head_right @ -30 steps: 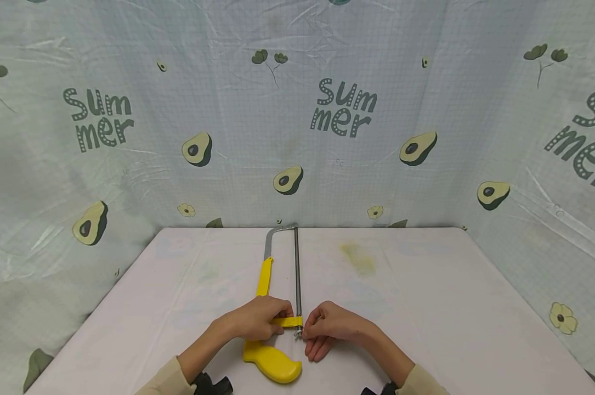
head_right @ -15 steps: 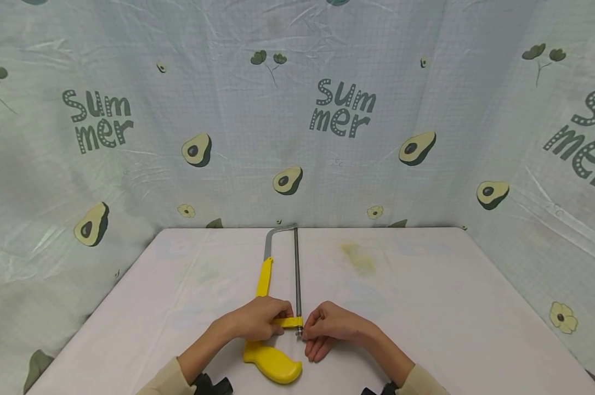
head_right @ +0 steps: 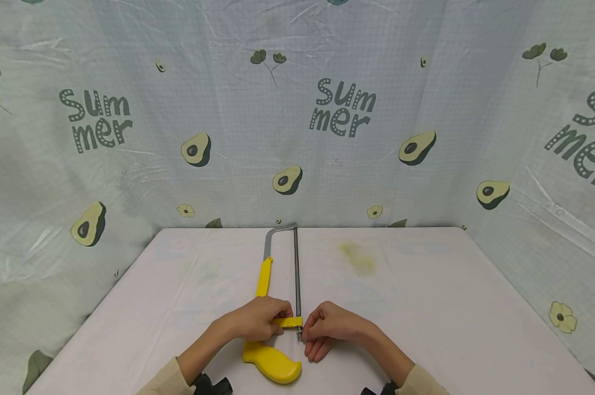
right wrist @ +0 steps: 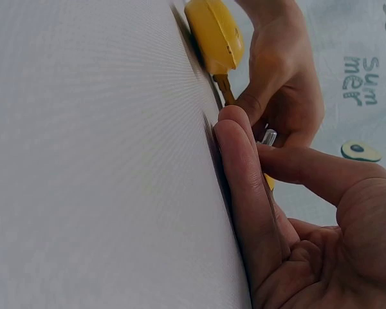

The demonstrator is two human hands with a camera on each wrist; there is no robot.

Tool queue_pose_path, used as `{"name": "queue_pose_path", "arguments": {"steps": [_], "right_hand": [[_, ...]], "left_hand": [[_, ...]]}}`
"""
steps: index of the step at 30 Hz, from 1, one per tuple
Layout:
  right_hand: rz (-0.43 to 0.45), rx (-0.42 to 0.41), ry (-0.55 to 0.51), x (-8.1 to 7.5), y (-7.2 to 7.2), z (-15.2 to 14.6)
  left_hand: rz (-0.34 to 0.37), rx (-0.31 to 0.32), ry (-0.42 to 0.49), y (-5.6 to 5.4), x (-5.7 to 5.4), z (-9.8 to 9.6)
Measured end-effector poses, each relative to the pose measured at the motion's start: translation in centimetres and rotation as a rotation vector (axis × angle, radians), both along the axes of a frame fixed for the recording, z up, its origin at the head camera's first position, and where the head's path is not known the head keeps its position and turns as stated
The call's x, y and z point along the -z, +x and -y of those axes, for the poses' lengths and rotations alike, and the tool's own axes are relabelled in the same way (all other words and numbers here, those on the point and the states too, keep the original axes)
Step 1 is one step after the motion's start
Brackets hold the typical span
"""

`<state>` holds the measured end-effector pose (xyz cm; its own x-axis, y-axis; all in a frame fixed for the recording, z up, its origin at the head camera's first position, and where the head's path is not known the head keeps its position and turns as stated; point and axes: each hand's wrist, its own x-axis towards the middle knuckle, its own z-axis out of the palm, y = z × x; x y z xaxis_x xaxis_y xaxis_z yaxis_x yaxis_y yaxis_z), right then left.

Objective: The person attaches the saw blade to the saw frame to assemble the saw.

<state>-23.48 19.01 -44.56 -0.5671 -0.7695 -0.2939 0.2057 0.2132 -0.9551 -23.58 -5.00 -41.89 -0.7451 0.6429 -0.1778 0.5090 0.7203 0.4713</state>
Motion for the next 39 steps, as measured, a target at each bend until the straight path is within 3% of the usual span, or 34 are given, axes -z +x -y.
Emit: {"name": "queue_pose_path", "arguments": {"steps": [39], "right_hand": [[-0.012, 0.032, 0.059, -0.09, 0.04, 0.24]], "left_hand": [[0.01, -0.009, 0.004, 0.0, 0.09, 0.01]]}}
